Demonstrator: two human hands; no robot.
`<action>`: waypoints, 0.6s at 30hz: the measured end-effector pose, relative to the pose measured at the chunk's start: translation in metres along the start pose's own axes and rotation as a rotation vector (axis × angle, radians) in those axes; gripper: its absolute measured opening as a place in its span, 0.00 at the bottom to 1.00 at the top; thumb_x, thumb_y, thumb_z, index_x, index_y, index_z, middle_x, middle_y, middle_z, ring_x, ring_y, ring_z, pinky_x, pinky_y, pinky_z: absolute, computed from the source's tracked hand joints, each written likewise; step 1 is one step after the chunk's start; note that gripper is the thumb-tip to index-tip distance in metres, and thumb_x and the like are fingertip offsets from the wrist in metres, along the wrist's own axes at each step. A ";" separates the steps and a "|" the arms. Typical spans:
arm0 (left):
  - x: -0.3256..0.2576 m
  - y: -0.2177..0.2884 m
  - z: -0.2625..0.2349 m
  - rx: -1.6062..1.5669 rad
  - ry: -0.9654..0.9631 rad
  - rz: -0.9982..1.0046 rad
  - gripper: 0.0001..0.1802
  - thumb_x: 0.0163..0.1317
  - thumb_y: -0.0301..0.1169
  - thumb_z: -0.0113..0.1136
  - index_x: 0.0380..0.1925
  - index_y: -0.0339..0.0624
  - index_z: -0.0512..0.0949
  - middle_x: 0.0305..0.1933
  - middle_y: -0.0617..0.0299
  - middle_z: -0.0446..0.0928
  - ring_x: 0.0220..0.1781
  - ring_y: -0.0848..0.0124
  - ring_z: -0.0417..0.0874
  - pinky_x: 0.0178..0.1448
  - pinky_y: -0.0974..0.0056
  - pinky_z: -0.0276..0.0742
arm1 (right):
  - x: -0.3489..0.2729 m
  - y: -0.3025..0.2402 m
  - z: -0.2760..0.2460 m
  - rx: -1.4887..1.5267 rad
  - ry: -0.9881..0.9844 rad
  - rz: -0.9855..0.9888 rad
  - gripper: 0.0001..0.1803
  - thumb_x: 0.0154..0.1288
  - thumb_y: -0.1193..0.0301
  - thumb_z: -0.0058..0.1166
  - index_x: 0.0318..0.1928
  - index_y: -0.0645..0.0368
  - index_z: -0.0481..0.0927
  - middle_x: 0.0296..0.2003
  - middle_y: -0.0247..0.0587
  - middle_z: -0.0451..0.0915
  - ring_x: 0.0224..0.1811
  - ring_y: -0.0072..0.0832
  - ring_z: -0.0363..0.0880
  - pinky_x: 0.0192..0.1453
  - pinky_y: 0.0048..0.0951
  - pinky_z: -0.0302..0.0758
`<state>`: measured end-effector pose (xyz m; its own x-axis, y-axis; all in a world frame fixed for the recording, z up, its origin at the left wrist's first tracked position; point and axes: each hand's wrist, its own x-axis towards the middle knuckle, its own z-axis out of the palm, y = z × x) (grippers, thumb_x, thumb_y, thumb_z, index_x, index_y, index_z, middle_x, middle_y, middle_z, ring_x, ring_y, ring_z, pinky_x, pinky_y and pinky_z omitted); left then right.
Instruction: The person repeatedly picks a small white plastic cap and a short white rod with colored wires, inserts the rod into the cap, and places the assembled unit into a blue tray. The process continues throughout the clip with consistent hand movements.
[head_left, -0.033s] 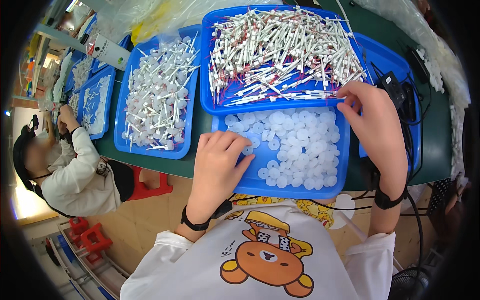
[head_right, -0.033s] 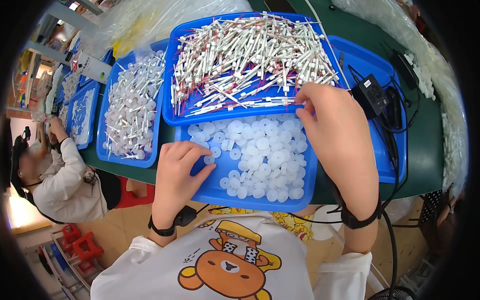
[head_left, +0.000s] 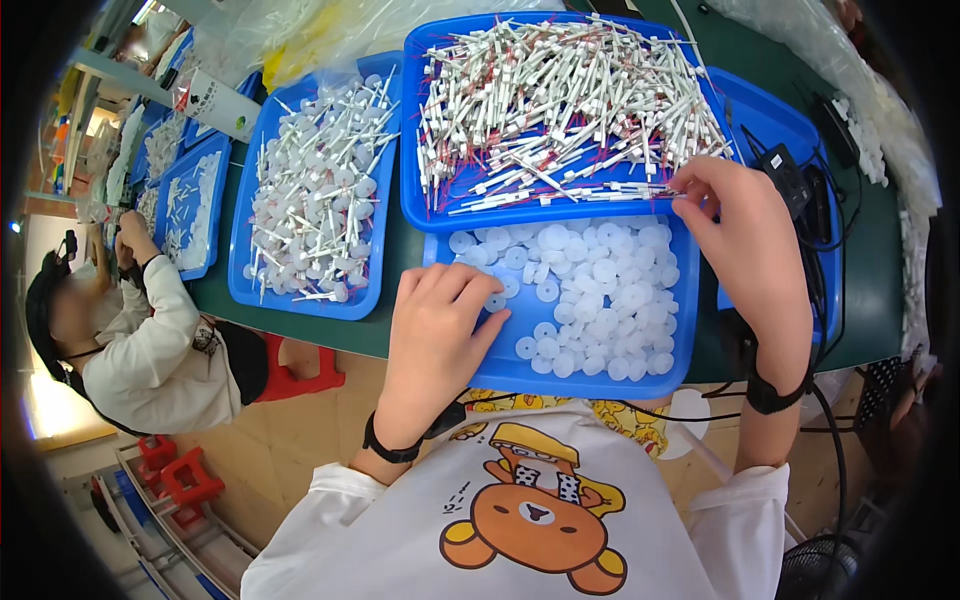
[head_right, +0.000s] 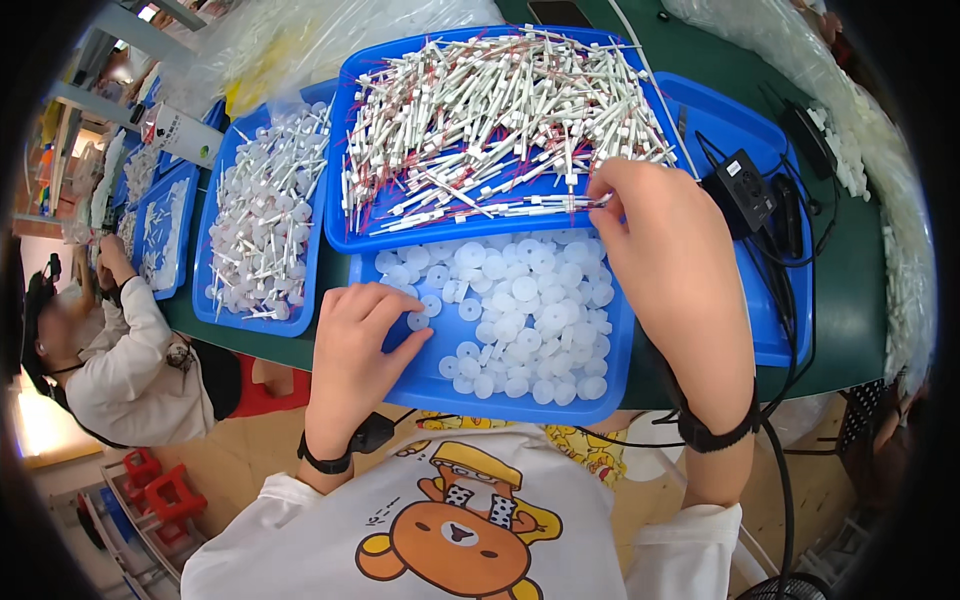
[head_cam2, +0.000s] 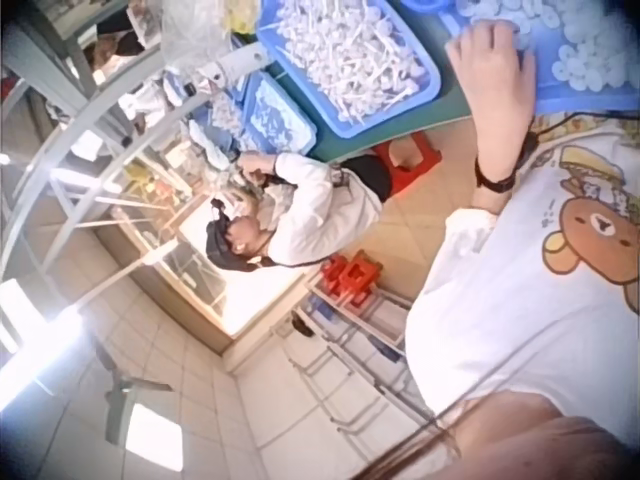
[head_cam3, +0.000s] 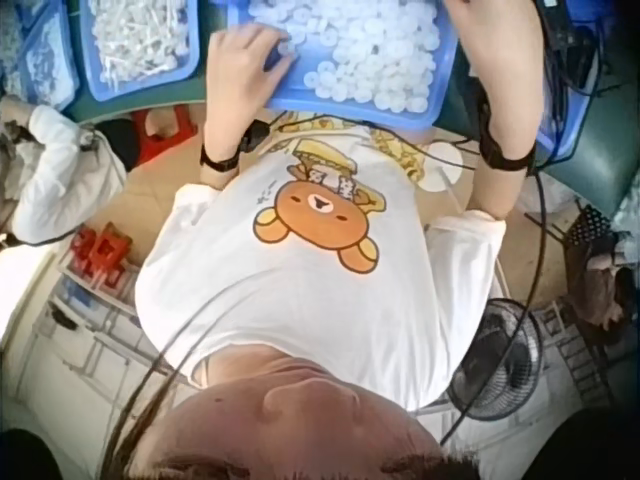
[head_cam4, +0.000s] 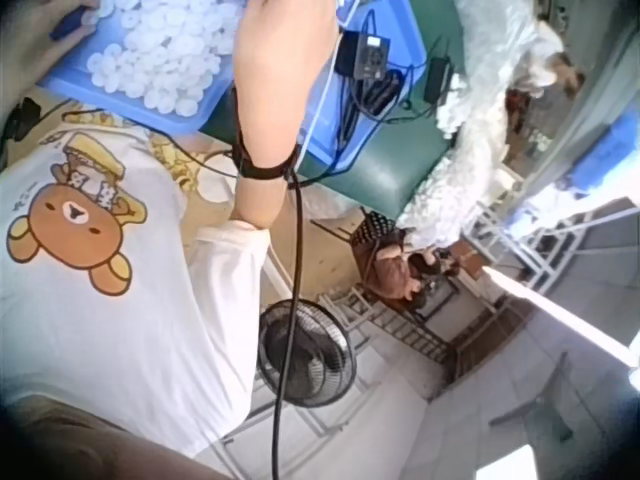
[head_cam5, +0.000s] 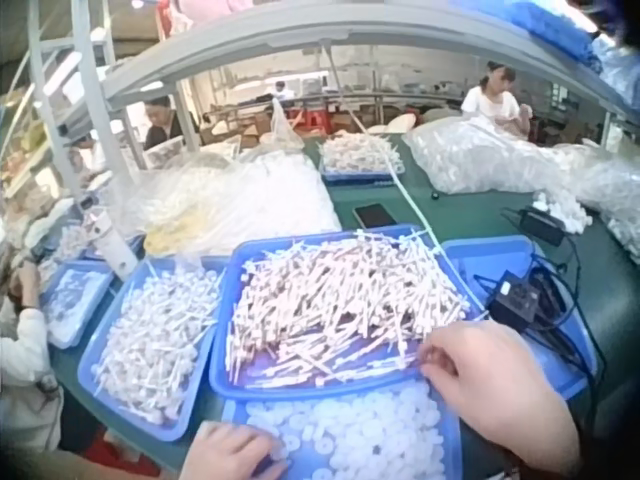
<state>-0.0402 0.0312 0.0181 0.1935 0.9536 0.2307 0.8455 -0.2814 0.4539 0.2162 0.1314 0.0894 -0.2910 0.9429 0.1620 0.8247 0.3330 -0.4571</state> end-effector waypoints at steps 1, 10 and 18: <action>0.000 0.001 0.001 0.027 -0.004 -0.005 0.15 0.48 0.26 0.75 0.38 0.46 0.82 0.39 0.65 0.80 0.45 0.62 0.78 0.54 0.59 0.68 | 0.006 0.001 0.003 -0.011 0.006 0.004 0.07 0.57 0.78 0.61 0.37 0.63 0.82 0.31 0.47 0.82 0.37 0.45 0.82 0.42 0.42 0.76; -0.003 0.006 0.001 0.040 -0.015 -0.025 0.18 0.50 0.25 0.73 0.42 0.45 0.79 0.41 0.62 0.75 0.49 0.58 0.75 0.57 0.57 0.67 | 0.052 0.018 0.045 -0.056 -0.060 -0.284 0.05 0.57 0.78 0.62 0.36 0.63 0.81 0.32 0.45 0.79 0.41 0.42 0.80 0.45 0.40 0.76; -0.008 0.010 0.011 0.117 0.035 -0.004 0.18 0.54 0.24 0.68 0.44 0.42 0.75 0.39 0.59 0.72 0.46 0.59 0.76 0.57 0.54 0.67 | 0.056 0.020 0.054 -0.093 0.057 -0.429 0.08 0.55 0.78 0.64 0.34 0.62 0.77 0.35 0.43 0.75 0.41 0.42 0.78 0.44 0.40 0.76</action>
<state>-0.0276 0.0215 0.0113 0.1742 0.9498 0.2599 0.8987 -0.2612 0.3522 0.1906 0.1913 0.0423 -0.5915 0.7171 0.3688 0.6759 0.6903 -0.2581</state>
